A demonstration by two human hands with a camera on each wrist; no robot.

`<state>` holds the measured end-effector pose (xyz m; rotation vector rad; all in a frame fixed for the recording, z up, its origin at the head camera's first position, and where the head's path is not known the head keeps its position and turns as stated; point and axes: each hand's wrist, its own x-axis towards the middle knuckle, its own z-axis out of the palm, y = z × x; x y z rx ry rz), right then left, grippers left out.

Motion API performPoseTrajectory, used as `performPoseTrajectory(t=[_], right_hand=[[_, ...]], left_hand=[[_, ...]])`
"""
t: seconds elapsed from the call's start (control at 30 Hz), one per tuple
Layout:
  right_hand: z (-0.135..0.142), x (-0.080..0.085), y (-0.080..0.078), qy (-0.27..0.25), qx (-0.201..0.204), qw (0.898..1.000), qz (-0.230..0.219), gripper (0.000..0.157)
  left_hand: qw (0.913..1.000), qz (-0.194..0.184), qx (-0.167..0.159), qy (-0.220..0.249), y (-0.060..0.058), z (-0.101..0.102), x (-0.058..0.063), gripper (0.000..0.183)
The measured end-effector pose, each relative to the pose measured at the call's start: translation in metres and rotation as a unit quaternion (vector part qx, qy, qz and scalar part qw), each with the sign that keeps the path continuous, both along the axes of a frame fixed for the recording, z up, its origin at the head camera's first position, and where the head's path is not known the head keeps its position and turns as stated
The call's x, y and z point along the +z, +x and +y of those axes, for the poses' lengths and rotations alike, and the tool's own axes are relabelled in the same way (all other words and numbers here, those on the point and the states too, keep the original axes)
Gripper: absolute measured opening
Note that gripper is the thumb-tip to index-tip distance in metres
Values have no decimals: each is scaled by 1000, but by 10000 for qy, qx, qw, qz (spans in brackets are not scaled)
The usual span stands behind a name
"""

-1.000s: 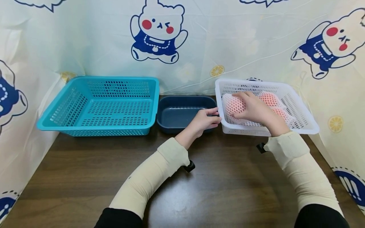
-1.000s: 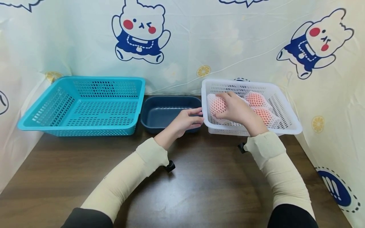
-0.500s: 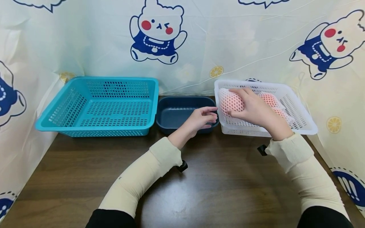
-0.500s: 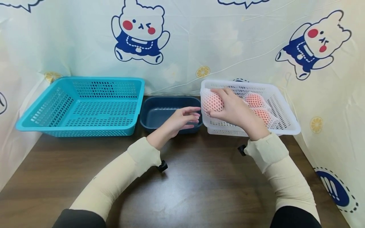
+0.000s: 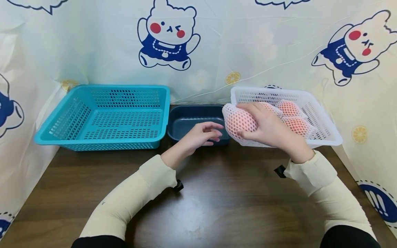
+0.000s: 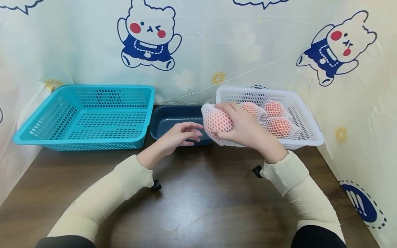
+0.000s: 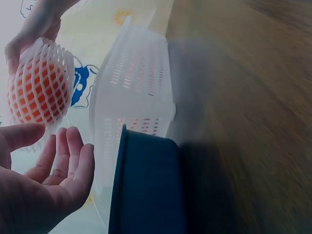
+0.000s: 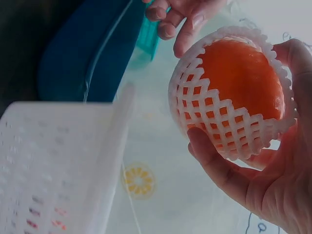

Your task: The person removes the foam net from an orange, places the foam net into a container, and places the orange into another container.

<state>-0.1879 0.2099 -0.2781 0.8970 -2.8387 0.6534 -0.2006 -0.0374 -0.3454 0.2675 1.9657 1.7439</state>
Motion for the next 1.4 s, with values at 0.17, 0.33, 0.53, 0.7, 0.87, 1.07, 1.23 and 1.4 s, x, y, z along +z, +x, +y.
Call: performPoseTrajectory(t=[0.17, 0.33, 0.53, 0.7, 0.87, 1.07, 1.23, 1.4], right_hand=[[-10, -12, 9, -173, 283, 9994, 11, 76], [-22, -30, 17, -505, 619, 9968, 20, 77], [-36, -50, 21, -849, 866, 9926, -116, 77], [-47, -67, 21, -1144, 1054, 9869, -425, 75], [-57, -86, 22, -1332, 1169, 9808, -812, 75], [-64, -102, 24, -1585, 1328, 9680, -1425, 77], [-69, -113, 23, -1654, 1355, 9629, -1646, 83], [-74, -117, 23, -1482, 1248, 9608, -1984, 101]], left_hand=[[9997, 6, -197, -140, 9, -16, -2, 36], [9983, -220, -460, -284, 23, -33, -10, 37], [9965, -317, -596, -483, 31, -52, -18, 39], [9955, -194, -659, -656, 28, -61, -22, 45], [9932, -337, -810, -768, 26, -70, -30, 49], [9896, -416, -995, -955, 28, -79, -34, 49], [9880, -311, -1117, -1021, 28, -83, -36, 51], [9889, -177, -1129, -948, 29, -88, -37, 51]])
